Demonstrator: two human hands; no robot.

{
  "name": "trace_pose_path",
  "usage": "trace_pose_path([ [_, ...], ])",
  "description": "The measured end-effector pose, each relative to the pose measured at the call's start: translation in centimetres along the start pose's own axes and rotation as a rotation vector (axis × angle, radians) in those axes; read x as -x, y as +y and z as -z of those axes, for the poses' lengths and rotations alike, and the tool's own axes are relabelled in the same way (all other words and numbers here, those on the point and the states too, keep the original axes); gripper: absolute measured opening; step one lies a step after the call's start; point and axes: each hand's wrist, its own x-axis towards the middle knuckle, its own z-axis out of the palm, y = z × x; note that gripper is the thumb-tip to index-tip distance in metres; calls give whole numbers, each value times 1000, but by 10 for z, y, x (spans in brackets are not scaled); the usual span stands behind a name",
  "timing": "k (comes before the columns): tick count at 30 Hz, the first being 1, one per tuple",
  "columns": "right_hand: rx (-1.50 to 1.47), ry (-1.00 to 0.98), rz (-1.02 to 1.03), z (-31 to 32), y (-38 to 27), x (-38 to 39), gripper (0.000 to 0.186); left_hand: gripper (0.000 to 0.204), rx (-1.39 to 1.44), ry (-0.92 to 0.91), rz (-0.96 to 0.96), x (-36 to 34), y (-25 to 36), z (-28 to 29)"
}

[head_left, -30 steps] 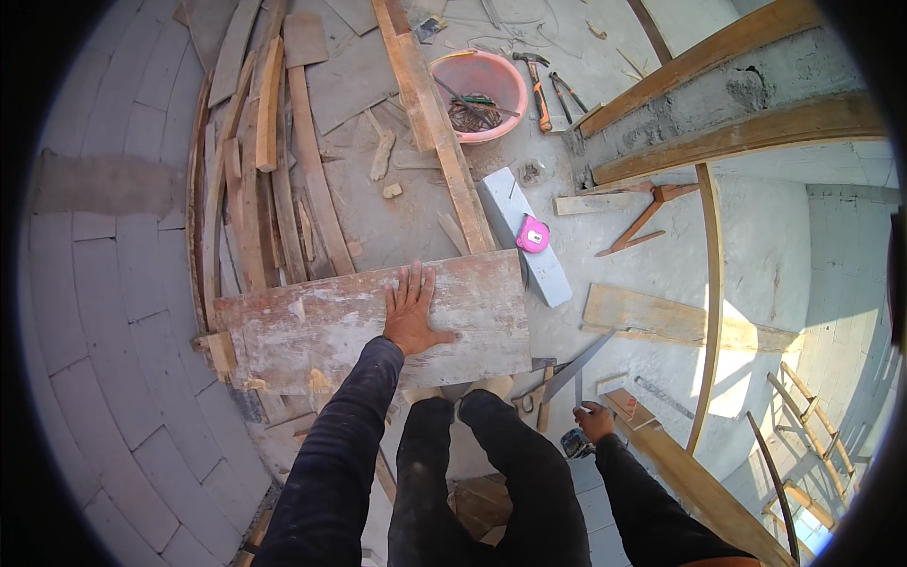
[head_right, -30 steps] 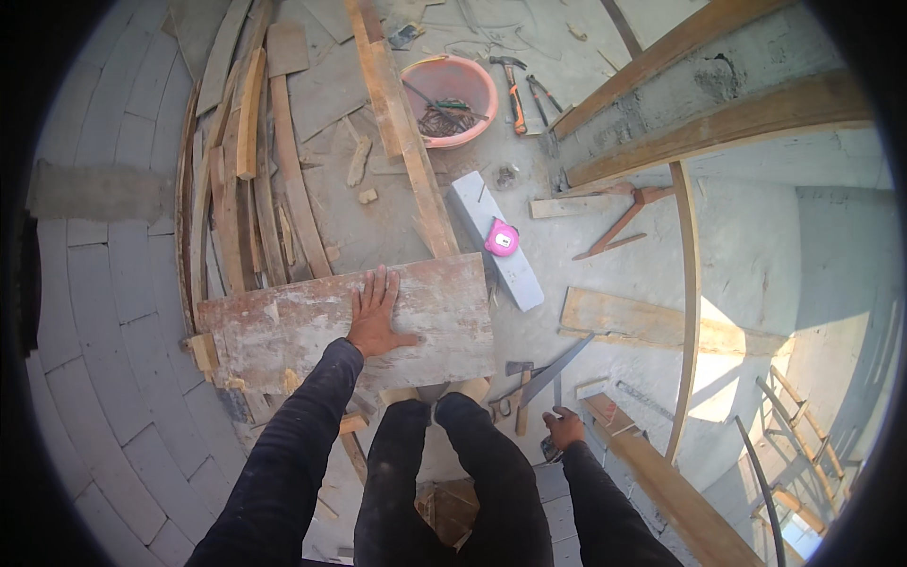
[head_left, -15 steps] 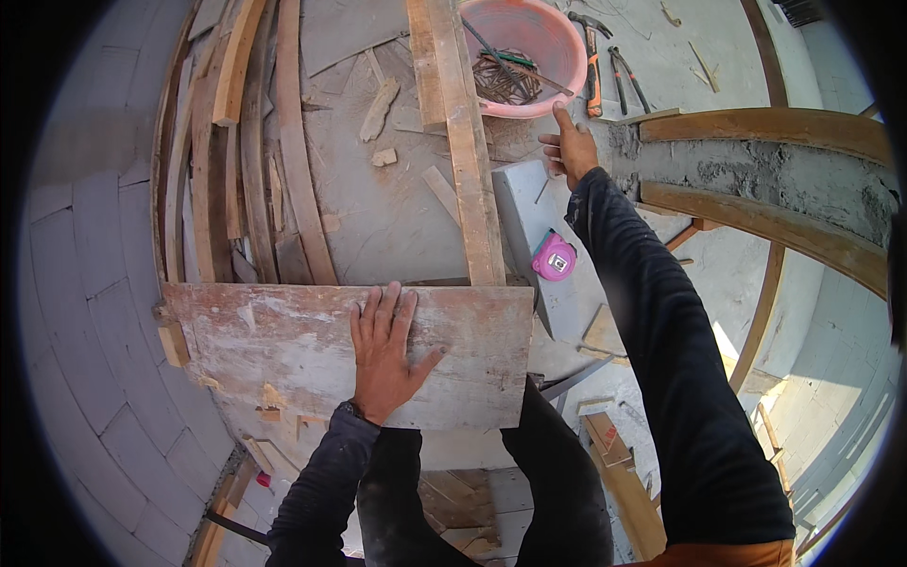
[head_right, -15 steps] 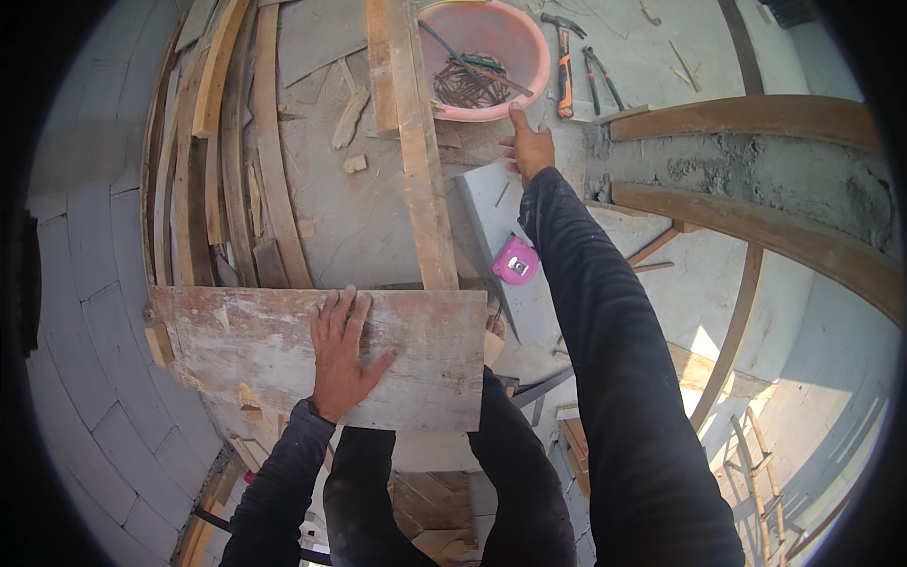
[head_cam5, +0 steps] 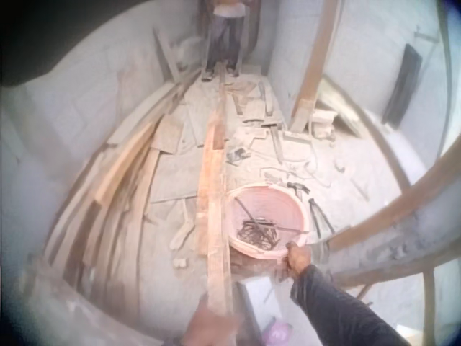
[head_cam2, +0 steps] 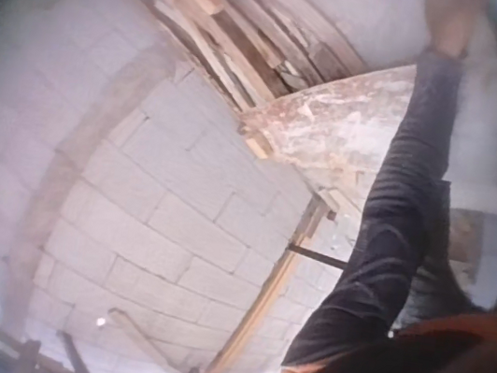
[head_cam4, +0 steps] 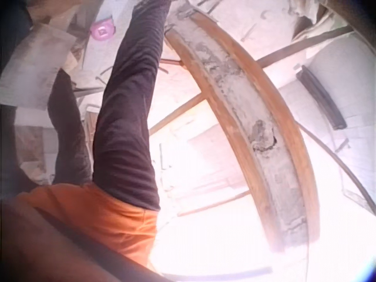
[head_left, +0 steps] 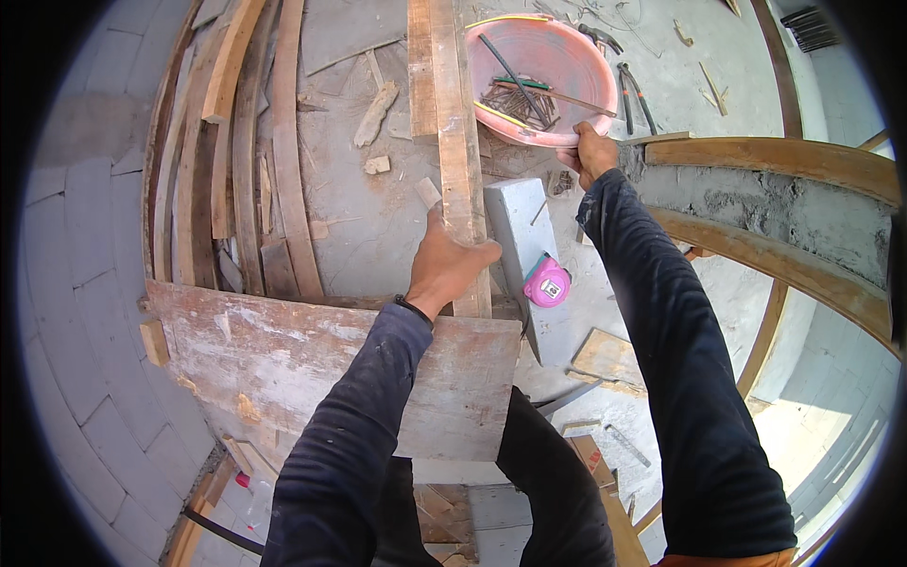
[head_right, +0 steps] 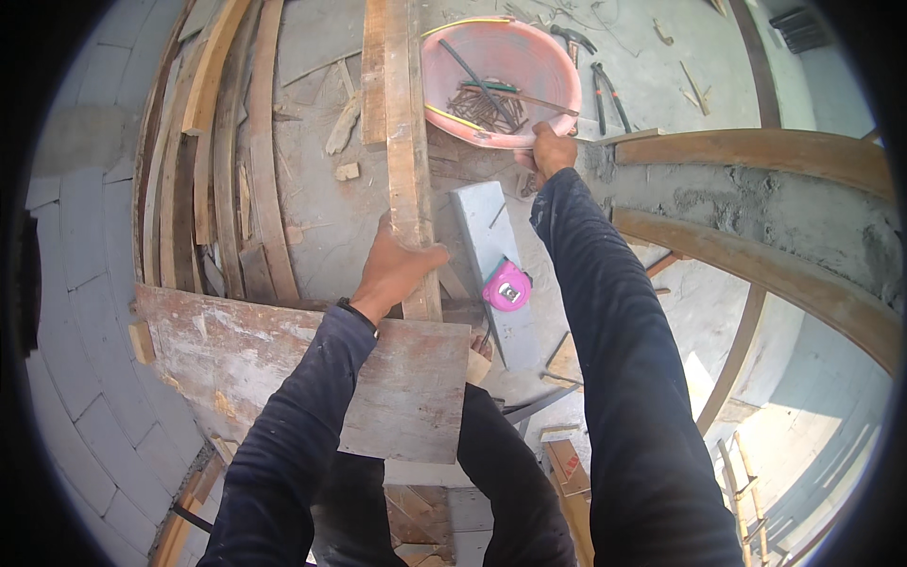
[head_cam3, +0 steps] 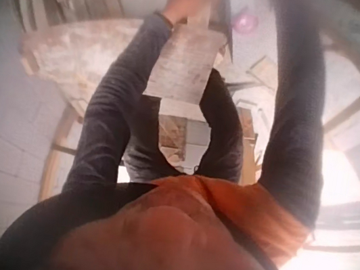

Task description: The person saws a piece of wood by hand, then uses a tape measure and a green pen to mark a measurement on the wood, and then uses a square tool to draw a straight line before continuing to saw the wood.

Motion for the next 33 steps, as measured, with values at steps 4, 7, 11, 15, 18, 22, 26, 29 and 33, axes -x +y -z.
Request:
trace_pose_path([
  [4,40,-25,-29,66,16,6,44,103,-59,22,25,-3,-5,-4],
  [7,37,-47,-52,83,24,15,43,105,-72,-2,27,-7,-9,-10],
  [11,88,-39,-72,85,30,20,43,117,-86,-10,39,-17,-18,-12],
  [15,134,-48,-103,88,34,43,48,115,-67,-35,50,-29,-33,-20],
  [18,94,75,-66,88,30,71,40,118,-27,-58,34,-29,-34,-20],
  [22,231,277,497,99,32,77,44,121,14,-55,51,-22,-37,-12],
  [26,598,99,925,38,-27,39,34,111,-308,-136,6,-4,-30,9],
  [29,1033,1,1026,8,-30,-45,38,100,-591,-133,-271,24,-33,37],
  [33,1562,-274,1034,-8,-13,-171,37,94,-781,5,-473,67,-79,100],
])
